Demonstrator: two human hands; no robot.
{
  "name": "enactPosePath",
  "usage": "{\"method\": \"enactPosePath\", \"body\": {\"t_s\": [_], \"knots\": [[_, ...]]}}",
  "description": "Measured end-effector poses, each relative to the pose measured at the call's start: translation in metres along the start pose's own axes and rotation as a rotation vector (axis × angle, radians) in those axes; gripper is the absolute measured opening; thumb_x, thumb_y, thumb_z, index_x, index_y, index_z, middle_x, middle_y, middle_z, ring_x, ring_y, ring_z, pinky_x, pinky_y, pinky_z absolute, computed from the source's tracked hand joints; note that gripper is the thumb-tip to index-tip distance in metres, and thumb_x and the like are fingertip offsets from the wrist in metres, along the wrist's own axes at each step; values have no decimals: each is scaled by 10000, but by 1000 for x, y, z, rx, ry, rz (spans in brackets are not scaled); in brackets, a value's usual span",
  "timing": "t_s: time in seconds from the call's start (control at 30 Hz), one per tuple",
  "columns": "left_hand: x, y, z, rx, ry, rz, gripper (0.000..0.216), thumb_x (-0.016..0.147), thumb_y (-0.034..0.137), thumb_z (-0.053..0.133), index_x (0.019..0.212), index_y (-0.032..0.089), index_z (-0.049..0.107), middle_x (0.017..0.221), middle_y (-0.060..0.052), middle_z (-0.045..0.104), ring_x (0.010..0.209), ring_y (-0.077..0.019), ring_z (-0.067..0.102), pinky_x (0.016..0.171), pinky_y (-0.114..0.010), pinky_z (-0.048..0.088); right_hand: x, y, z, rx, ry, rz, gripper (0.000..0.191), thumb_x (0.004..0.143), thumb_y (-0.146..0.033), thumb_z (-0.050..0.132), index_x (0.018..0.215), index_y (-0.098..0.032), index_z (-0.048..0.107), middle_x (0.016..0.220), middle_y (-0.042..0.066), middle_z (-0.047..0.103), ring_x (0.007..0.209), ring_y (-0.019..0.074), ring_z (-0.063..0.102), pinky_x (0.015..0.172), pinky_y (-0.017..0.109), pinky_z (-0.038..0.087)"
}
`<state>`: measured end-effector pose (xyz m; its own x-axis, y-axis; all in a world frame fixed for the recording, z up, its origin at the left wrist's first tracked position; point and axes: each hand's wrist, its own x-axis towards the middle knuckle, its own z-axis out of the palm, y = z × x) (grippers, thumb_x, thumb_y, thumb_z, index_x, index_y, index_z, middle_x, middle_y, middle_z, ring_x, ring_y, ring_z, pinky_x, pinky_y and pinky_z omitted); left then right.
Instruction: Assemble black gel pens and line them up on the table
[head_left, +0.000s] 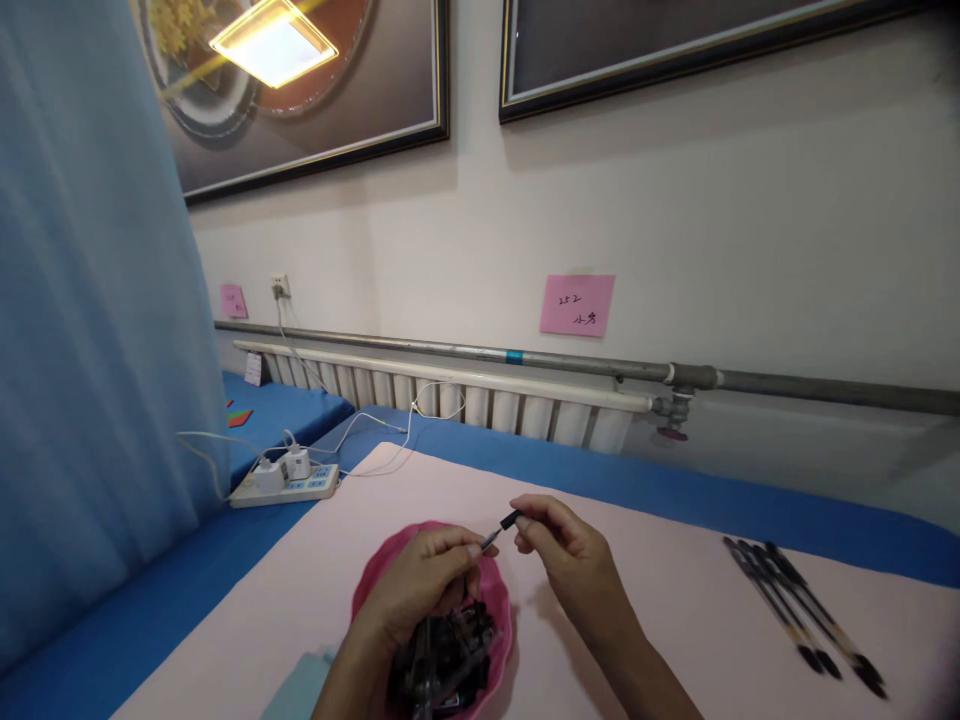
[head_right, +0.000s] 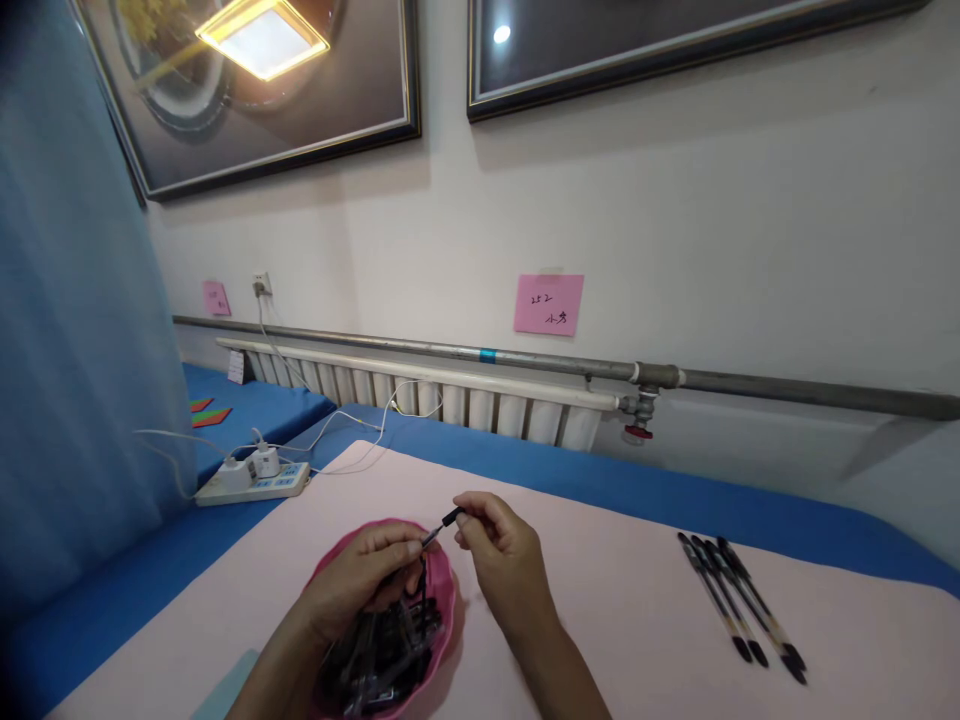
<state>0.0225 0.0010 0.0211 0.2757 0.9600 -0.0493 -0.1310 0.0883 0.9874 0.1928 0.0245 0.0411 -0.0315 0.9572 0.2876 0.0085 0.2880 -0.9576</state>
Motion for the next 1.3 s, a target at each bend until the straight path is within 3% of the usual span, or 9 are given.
{"method": "enactPosePath", "body": {"t_s": [0.33,0.5,0.6,0.8,1.07,1.3], "knots": [[-4,4,4,-10,6,-50,244,724,210,520,911,162,668,565,30,562,371,-38,301,383,-215,108,-3,4,9,97,-97,91,189,681,-334,621,793,-186,659,563,-29,581,555,141,534,606,290,447],[-7,8,6,8,-93,-96,313,726,223,545,1021,181,642,572,36,573,364,-35,276,389,-216,108,-4,5,15,240,-57,148,280,638,-347,693,853,-182,621,598,-31,580,518,128,513,544,274,433],[-7,7,7,7,-124,-97,409,738,251,559,1137,167,583,602,27,597,358,-33,278,382,-213,113,-4,6,16,244,-62,176,314,623,-346,710,877,-180,628,602,-34,576,507,118,496,530,262,418],[-4,3,8,-71,-70,-67,706,702,224,585,1364,138,354,612,20,620,347,-34,296,372,-205,137,-4,16,20,312,-102,222,274,621,-348,722,813,-167,648,556,-48,540,469,100,458,495,248,377],[0,-3,9,-112,-15,-68,734,682,227,606,1371,182,359,587,49,576,350,-30,297,373,-197,141,-3,24,22,359,-111,256,230,604,-309,735,754,-168,632,570,-49,557,471,92,463,477,233,363],[-2,-3,7,-126,-33,-99,743,667,220,613,1368,221,369,587,64,551,346,-21,272,381,-198,118,-3,23,18,348,-224,311,209,606,-310,727,699,-166,607,490,-44,571,454,101,480,479,230,365]]}}
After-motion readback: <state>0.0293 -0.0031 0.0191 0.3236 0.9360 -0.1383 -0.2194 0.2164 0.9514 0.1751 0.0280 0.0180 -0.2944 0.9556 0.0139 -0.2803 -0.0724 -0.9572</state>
